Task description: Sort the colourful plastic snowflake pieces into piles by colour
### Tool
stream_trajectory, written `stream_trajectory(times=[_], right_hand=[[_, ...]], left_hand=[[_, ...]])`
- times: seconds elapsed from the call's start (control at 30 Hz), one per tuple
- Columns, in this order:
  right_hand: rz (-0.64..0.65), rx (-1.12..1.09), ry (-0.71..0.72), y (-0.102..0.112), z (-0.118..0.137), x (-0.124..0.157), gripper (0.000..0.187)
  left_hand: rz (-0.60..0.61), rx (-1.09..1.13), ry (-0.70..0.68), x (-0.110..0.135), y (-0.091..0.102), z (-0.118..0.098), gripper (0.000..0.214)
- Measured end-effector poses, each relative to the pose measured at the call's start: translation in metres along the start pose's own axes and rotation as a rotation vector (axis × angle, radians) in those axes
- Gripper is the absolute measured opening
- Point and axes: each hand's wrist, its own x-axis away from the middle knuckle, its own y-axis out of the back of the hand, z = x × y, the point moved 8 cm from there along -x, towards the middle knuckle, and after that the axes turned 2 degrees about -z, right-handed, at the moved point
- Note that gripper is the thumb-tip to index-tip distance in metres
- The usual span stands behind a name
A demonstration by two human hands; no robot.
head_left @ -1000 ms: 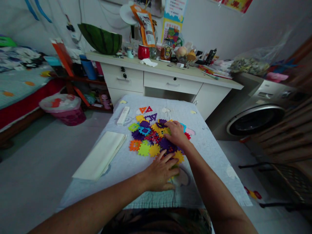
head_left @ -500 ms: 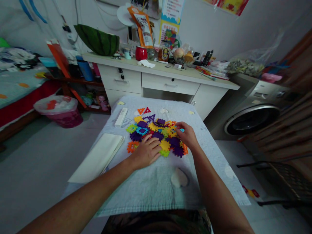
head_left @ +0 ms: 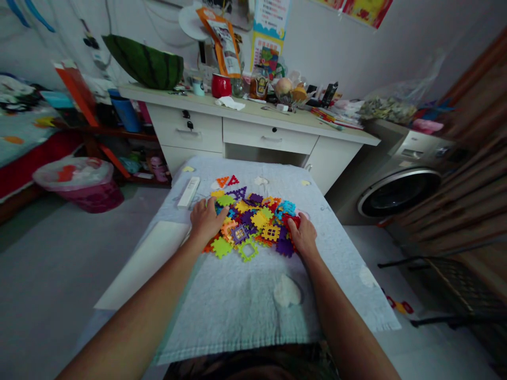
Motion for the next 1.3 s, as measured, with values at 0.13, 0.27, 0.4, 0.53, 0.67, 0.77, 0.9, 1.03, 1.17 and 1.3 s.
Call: stream_trajectory(times=[0.13, 0.27, 0.4, 0.53, 0.67, 0.77, 0.9, 1.03, 1.17, 1.3], right_hand=[[0.076, -0.060, 0.033, -0.017, 0.019, 0.000, 0.058], [0.130, -0.215, 0.076, -0.026, 0.039, -0.008, 0.053], [0.175, -0.301, 0.169, -0.035, 0.065, -0.015, 0.048], [0.167, -0.252, 0.219, -0.041, 0.094, -0.022, 0.038], [0.237, -0.326, 0.348, -0.046, 0.138, -0.021, 0.030], [0.313, -0.497, 0.513, -0.041, 0.168, -0.020, 0.028], [0.157, -0.592, 0.458, -0.018, 0.142, -0.050, 0.028], [-0.031, -0.376, 0.181, -0.012, 0.057, -0.085, 0.040], [0.045, -0.108, -0.061, -0.036, -0.003, -0.089, 0.058], [0.141, 0.023, 0.003, -0.057, 0.001, -0.080, 0.058]], left_hand=[[0.059, 0.069, -0.017, 0.000, -0.016, -0.004, 0.055], [0.079, 0.221, -0.126, -0.002, -0.025, -0.020, 0.049], [0.082, 0.286, -0.195, -0.002, -0.028, -0.033, 0.046], [0.097, 0.266, -0.265, -0.003, -0.032, -0.044, 0.044], [0.119, 0.242, -0.316, -0.007, -0.040, -0.047, 0.039], [0.076, 0.274, -0.263, -0.014, -0.037, -0.039, 0.031], [-0.090, 0.306, -0.135, -0.028, -0.016, -0.022, 0.026], [-0.129, 0.285, -0.108, -0.056, -0.008, -0.016, 0.026], [0.005, 0.145, -0.033, -0.095, -0.031, -0.008, 0.034], [0.088, 0.104, 0.000, -0.128, -0.055, -0.005, 0.050]])
